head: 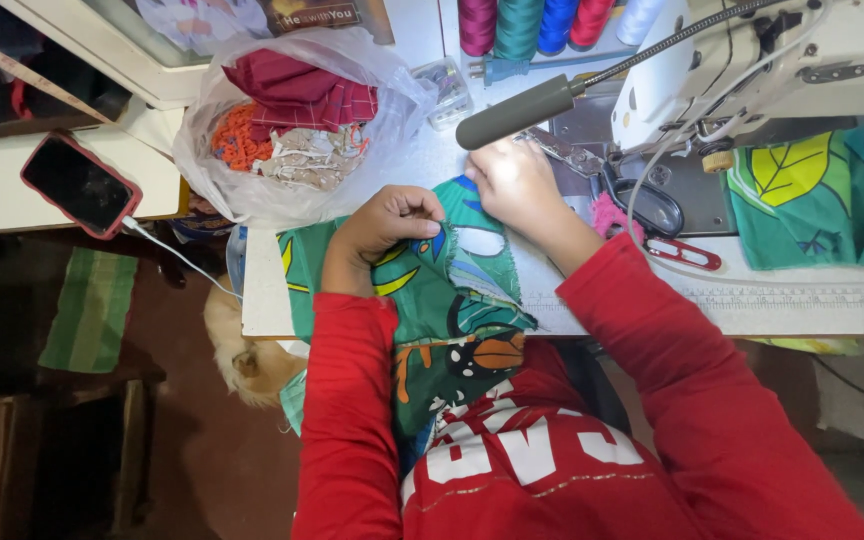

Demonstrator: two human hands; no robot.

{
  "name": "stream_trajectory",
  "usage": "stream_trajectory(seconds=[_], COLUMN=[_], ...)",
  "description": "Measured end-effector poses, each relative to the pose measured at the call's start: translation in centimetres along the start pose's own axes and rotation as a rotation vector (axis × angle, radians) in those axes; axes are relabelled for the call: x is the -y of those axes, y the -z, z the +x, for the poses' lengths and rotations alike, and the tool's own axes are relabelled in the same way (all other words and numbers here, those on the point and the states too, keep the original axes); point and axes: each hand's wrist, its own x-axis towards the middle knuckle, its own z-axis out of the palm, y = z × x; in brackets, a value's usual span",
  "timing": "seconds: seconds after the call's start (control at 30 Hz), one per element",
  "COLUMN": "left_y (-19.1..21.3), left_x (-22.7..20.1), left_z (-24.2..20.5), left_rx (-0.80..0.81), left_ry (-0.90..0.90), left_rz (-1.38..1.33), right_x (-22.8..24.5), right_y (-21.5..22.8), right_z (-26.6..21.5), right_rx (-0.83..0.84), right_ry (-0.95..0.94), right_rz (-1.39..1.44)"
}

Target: The person uses scissors to cut a section of patterned green fabric, then proceeds to fold the edges and secure them with pins at a sewing workstation.

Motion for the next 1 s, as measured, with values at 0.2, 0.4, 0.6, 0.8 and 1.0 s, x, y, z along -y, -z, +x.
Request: stream_trajectory(seconds=[0.2, 0.4, 0.6, 0.8, 1.0], left_y=[-0.1, 0.3, 0.1, 0.1, 0.5], left_x=[-0.2, 0.2, 0.1, 0.1, 0.4], left_z=[-0.1, 0.2, 0.0, -0.2, 0.3], left_rx=[-0.004, -0.009, -0.003, 0.013, 0.041], left_ry=[0.003, 0.016, 0.015, 0.016, 0.030], left_rz=[-0.020, 0.002, -0.001, -0.017, -0.006], right_x=[-2.9, -1.0, 0.3, 2.0, 0.9], right_y=[2.2, 4.0, 6.5, 9.9, 8.4], right_z=[0.4, 0.3, 0.1, -0.5, -6.0], right_rx=[-0.035, 0.067, 0.274, 0.439, 0.196], right_ry=[-0.150, -0.064, -0.001, -0.030, 0.124], right_rz=[-0.017, -0.076, -0.111, -0.120, -0.310])
